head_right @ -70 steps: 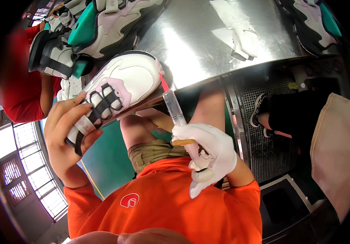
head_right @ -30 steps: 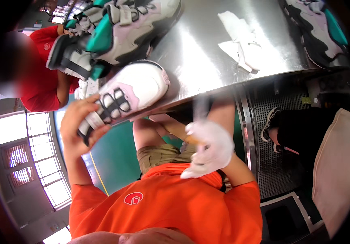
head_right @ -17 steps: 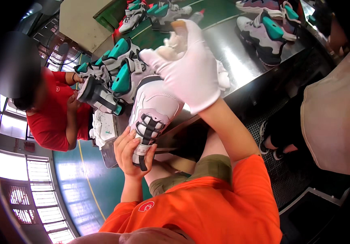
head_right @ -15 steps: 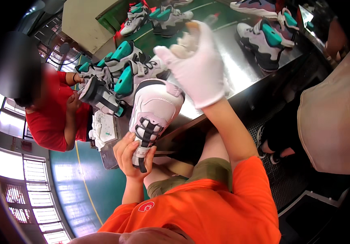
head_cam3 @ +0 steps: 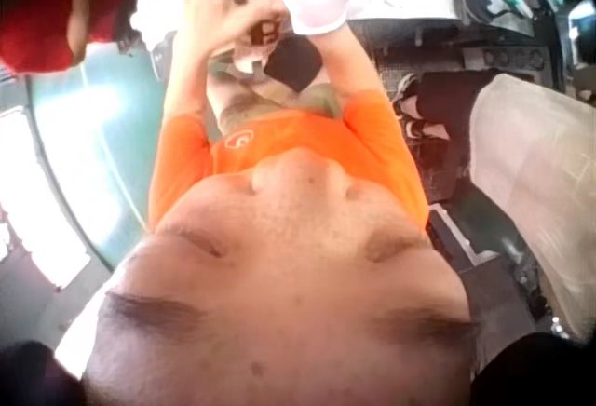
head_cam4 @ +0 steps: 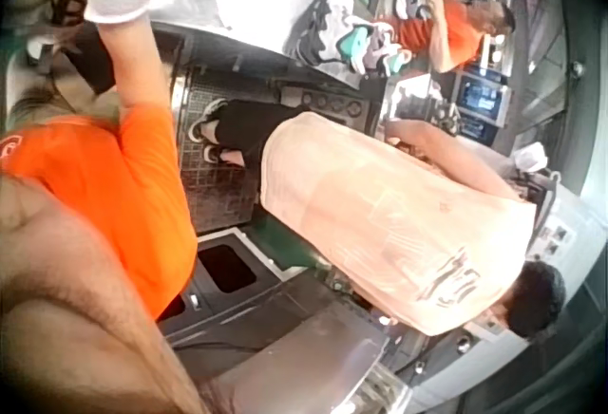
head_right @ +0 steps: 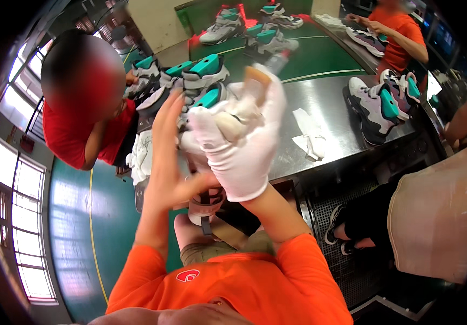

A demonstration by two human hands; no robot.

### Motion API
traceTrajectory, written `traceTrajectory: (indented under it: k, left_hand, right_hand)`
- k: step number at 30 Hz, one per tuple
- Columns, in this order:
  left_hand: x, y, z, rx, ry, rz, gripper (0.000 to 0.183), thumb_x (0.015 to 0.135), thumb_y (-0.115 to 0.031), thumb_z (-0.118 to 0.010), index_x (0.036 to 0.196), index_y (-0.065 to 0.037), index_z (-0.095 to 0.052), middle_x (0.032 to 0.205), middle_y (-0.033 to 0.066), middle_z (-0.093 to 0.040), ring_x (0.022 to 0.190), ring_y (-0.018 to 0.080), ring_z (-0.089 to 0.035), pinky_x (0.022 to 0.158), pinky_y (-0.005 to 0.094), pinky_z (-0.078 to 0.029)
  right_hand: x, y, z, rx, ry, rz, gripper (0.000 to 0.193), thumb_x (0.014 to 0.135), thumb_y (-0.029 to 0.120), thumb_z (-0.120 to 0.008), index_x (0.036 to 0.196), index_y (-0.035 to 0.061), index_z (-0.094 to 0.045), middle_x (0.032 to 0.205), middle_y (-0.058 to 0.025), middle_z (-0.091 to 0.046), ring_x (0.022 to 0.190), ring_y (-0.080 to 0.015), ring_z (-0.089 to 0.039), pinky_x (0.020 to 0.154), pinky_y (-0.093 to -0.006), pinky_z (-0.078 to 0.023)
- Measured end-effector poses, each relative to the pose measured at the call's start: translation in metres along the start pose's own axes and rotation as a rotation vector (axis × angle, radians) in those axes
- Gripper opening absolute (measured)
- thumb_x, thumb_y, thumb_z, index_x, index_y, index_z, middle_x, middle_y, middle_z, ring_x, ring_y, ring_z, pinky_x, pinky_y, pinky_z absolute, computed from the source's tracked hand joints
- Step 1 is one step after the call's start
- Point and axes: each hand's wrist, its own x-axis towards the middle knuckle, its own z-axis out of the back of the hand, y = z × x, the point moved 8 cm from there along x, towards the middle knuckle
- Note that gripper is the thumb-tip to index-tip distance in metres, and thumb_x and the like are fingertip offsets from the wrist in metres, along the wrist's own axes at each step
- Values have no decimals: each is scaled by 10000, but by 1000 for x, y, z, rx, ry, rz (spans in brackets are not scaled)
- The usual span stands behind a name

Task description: The person applies glue to the sole of a white and pink sneaker using a syringe. They hold the shoe with one hand and carefully inject the adhesive into the seam between the sole and the upper. The person repeats this process on multiple shoes, moving them along a metal table in a factory setting.

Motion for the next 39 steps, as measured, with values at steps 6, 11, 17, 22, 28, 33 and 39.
traceTrajectory:
  k: [6,11,17,22,28,33,39]
  left_hand:
    - [17,21,-1,-216,111,59,529,695,-230,-867,1134,-52,-631,1030,109,-647,914,272,-629,813,343,-495]
    - [5,44,7,-584,-99,221,476,760,-251,-855,1124,-40,-633,1062,38,-625,957,154,-611,845,282,-480]
    - [12,66,-30,-715,-16,377,593,814,-368,-799,1246,-14,-598,1141,64,-612,1043,154,-595,904,296,-472]
    - [27,64,-40,-730,50,405,571,818,-351,-788,1236,-10,-601,1155,69,-608,1045,155,-590,907,291,-465]
    - [34,63,-43,-667,85,392,539,815,-320,-771,1226,-9,-611,1178,70,-604,1066,161,-584,924,295,-458]
    - [35,62,-44,-638,104,363,537,809,-322,-774,1217,-8,-622,1197,72,-606,1088,164,-578,940,299,-453]
    - [35,59,-47,-645,123,324,539,806,-320,-786,1216,-10,-625,1179,63,-614,1062,152,-585,923,291,-461]
  right_hand:
    - [11,32,64,-189,-15,214,618,842,89,-694,1377,23,-391,1140,-99,-541,945,-175,-608,750,-284,-549]
    - [-12,-21,183,-626,47,-546,587,765,12,-720,1302,42,-485,1002,-30,-555,779,-101,-563,589,-227,-486]
    - [-7,-13,204,-727,158,-722,432,855,98,-602,1266,-11,-523,824,-93,-620,635,-157,-617,508,-233,-482]
    - [20,33,130,76,444,-533,899,672,477,-779,1304,-67,-442,849,-217,-630,630,-284,-644,517,-310,-529]
    - [21,35,88,410,687,-594,1050,524,491,-872,1283,-92,-439,870,-279,-623,671,-345,-648,531,-385,-534]
    - [22,31,82,445,743,-603,1053,530,501,-870,1269,-113,-441,892,-293,-619,681,-361,-649,540,-401,-543]
    - [22,34,76,420,707,-566,1091,551,514,-870,1264,-176,-417,903,-299,-622,630,-336,-643,524,-359,-549]
